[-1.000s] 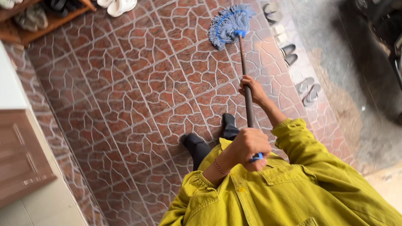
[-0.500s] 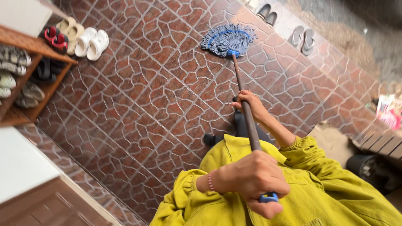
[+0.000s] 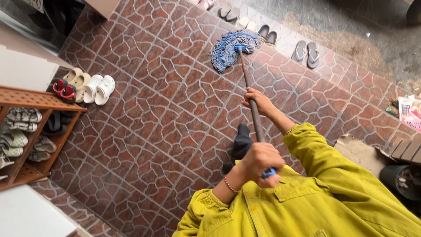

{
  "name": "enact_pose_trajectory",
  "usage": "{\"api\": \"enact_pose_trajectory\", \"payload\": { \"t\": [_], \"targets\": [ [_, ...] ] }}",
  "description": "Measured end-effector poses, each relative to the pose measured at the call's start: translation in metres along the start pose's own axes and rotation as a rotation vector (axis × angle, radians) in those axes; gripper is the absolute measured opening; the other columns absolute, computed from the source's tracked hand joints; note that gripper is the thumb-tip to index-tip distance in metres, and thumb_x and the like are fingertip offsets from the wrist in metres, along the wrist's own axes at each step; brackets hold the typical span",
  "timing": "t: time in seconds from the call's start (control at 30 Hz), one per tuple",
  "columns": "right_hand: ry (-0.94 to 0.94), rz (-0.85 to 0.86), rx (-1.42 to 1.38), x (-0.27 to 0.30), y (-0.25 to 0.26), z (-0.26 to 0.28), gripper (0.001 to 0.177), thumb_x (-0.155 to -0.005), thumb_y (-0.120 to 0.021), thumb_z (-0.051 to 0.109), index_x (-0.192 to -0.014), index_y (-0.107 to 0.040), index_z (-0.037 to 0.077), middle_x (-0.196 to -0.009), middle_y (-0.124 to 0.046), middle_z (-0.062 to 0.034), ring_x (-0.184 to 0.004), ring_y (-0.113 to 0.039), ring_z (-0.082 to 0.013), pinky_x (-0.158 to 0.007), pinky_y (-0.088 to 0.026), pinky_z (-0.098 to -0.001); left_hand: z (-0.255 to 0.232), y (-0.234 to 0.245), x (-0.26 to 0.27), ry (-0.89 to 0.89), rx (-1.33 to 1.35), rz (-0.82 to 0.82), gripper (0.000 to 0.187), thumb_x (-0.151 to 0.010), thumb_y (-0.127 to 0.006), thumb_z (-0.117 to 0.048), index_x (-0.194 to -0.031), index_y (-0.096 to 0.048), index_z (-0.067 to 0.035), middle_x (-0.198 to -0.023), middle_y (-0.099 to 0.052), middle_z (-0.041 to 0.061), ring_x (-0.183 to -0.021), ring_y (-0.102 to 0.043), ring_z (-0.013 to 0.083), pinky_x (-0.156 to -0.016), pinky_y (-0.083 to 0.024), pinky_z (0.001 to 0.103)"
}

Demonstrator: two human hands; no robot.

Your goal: The person mops a tiled floor in a hallway using a blue string mop. They move the mop back and forth across the floor, cleaning around a shoe rack, potted plants, and a parked motorcycle. The person systematically covers the floor area, ensuring the mop reaches the edges and corners.

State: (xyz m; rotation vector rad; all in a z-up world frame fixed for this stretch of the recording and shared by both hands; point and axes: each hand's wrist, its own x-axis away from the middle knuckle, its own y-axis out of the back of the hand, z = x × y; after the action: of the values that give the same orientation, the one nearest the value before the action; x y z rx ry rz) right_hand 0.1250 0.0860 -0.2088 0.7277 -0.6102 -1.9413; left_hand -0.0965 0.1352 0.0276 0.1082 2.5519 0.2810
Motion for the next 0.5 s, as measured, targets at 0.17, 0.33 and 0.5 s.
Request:
{"api": "enact_pose_trajectory", "payload": {
  "t": [0.17, 0.33, 0.5],
  "targets": [
    [-0.042, 0.147, -0.004, -0.048, -0.005, -0.054, 0.033, -0.087, -0.077, 0.026, -0.073, -0.056, 0.004, -0.081, -0.058, -0.0148, -0.092, -0.057, -0.0370, -0.084, -0.048, -0.0445, 0.032, 0.035, -0.016, -0.005, -0.018, -0.113, 0.019, -0.068, -0.060, -0.026, -0.066, -0.049, -0.010, -0.064, -0.051, 0.005, -0.063, -0.055, 0.0295, -0.066, -0.046, 0.038],
    [-0.001, 0.147, -0.034, -0.055, -0.003, -0.059, 0.032, -0.082, -0.078, 0.026, -0.073, -0.056, 0.005, -0.080, -0.058, -0.0136, -0.090, -0.056, -0.0361, -0.083, -0.047, -0.0451, 0.036, 0.042, -0.015, -0.009, 0.002, -0.110, 0.019, -0.068, -0.060, -0.026, -0.067, -0.049, -0.010, -0.064, -0.051, 0.005, -0.062, -0.054, 0.0297, -0.066, -0.045, 0.038],
    [-0.065, 0.066, 0.019, -0.025, -0.008, -0.004, 0.035, -0.084, -0.080, 0.027, -0.073, -0.056, 0.003, -0.080, -0.058, -0.0147, -0.092, -0.056, -0.0373, -0.089, -0.045, -0.0459, 0.003, 0.045, 0.009, -0.065, 0.074, -0.038, 0.018, -0.065, -0.062, -0.026, -0.067, -0.050, -0.012, -0.063, -0.050, 0.003, -0.061, -0.055, 0.0277, -0.062, -0.044, 0.036]
  ]
}}
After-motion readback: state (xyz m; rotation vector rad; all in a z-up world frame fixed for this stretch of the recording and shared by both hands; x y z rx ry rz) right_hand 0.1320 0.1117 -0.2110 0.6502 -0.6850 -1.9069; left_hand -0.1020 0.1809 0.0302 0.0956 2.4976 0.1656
